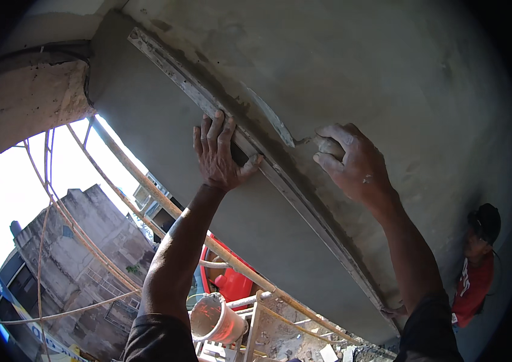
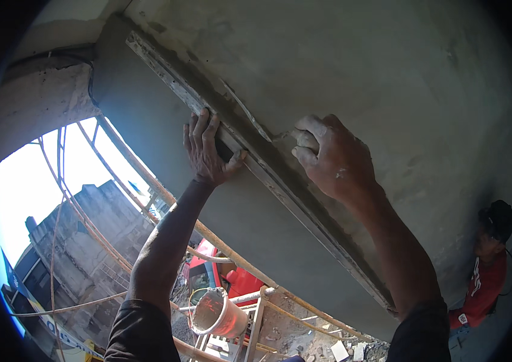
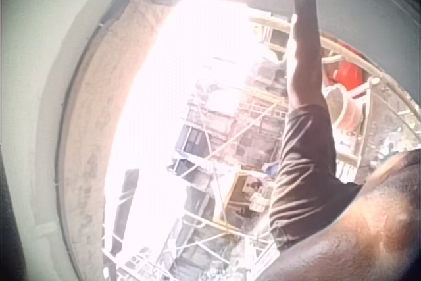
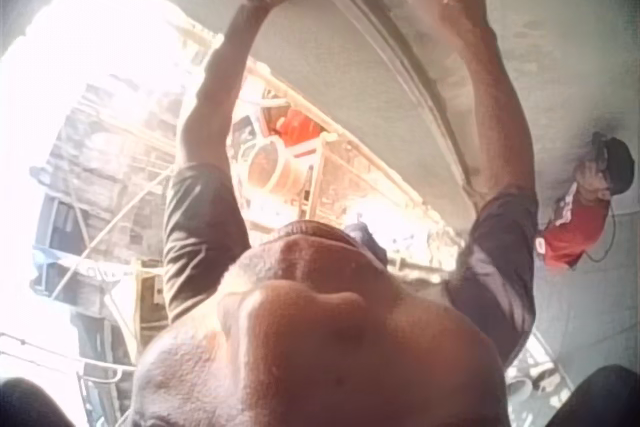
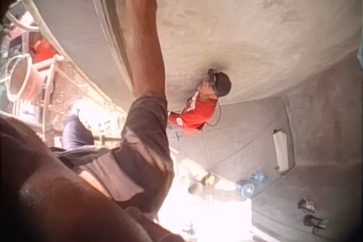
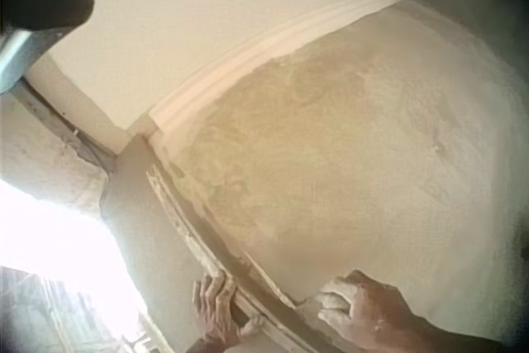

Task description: The person scoops mortar from a bucket using a trowel and applies it along the corner edge of a concrete wall. The person repeatedly gathers mortar from the bucket and smooths it along the wall edge.

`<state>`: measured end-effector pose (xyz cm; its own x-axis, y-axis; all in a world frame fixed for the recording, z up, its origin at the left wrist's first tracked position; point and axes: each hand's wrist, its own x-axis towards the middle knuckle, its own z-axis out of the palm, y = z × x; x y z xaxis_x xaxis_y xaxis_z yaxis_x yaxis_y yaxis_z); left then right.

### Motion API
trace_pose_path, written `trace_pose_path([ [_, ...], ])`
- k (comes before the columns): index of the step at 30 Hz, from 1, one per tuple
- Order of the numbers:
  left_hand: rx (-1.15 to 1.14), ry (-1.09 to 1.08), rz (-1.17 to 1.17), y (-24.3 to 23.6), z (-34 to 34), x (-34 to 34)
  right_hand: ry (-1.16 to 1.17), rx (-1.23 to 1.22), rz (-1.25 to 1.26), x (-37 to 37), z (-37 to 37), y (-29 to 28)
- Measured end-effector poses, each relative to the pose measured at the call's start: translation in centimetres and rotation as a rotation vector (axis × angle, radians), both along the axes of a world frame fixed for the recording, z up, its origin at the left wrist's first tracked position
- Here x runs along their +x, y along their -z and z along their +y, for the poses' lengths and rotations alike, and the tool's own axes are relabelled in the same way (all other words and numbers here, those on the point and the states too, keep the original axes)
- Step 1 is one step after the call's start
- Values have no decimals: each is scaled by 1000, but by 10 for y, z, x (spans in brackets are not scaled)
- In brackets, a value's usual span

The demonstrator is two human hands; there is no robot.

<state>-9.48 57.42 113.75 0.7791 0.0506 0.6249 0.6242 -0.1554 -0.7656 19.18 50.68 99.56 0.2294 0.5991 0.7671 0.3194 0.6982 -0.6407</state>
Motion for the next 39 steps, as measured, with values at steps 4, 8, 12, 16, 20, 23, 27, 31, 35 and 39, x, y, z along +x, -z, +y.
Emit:
trace_pose_path([
  [4,-9,-6,-3,0,-1,0,6,69,-48,-10,32,-111],
  [8,-1,-3,1,0,0,0,52,119,-123,-28,49,-160],
  [12,-4,-6,1,0,0,0,164,217,-105,-53,57,-159],
  [16,-7,12,8,0,0,0,111,269,-114,-51,51,-140],
  [20,-7,27,-6,0,1,0,78,362,-17,-40,38,-108],
  [23,-7,45,-13,0,3,1,112,214,28,-35,40,-115],
  [27,-15,38,-20,0,2,0,97,133,-65,-30,52,-136],
  [31,-9,49,-19,0,1,0,142,170,-140,-41,53,-134],
  [35,1,18,10,0,0,1,162,174,-183,-46,42,-118],
  [39,5,19,9,-1,0,2,82,205,-144,-31,23,-83],
])
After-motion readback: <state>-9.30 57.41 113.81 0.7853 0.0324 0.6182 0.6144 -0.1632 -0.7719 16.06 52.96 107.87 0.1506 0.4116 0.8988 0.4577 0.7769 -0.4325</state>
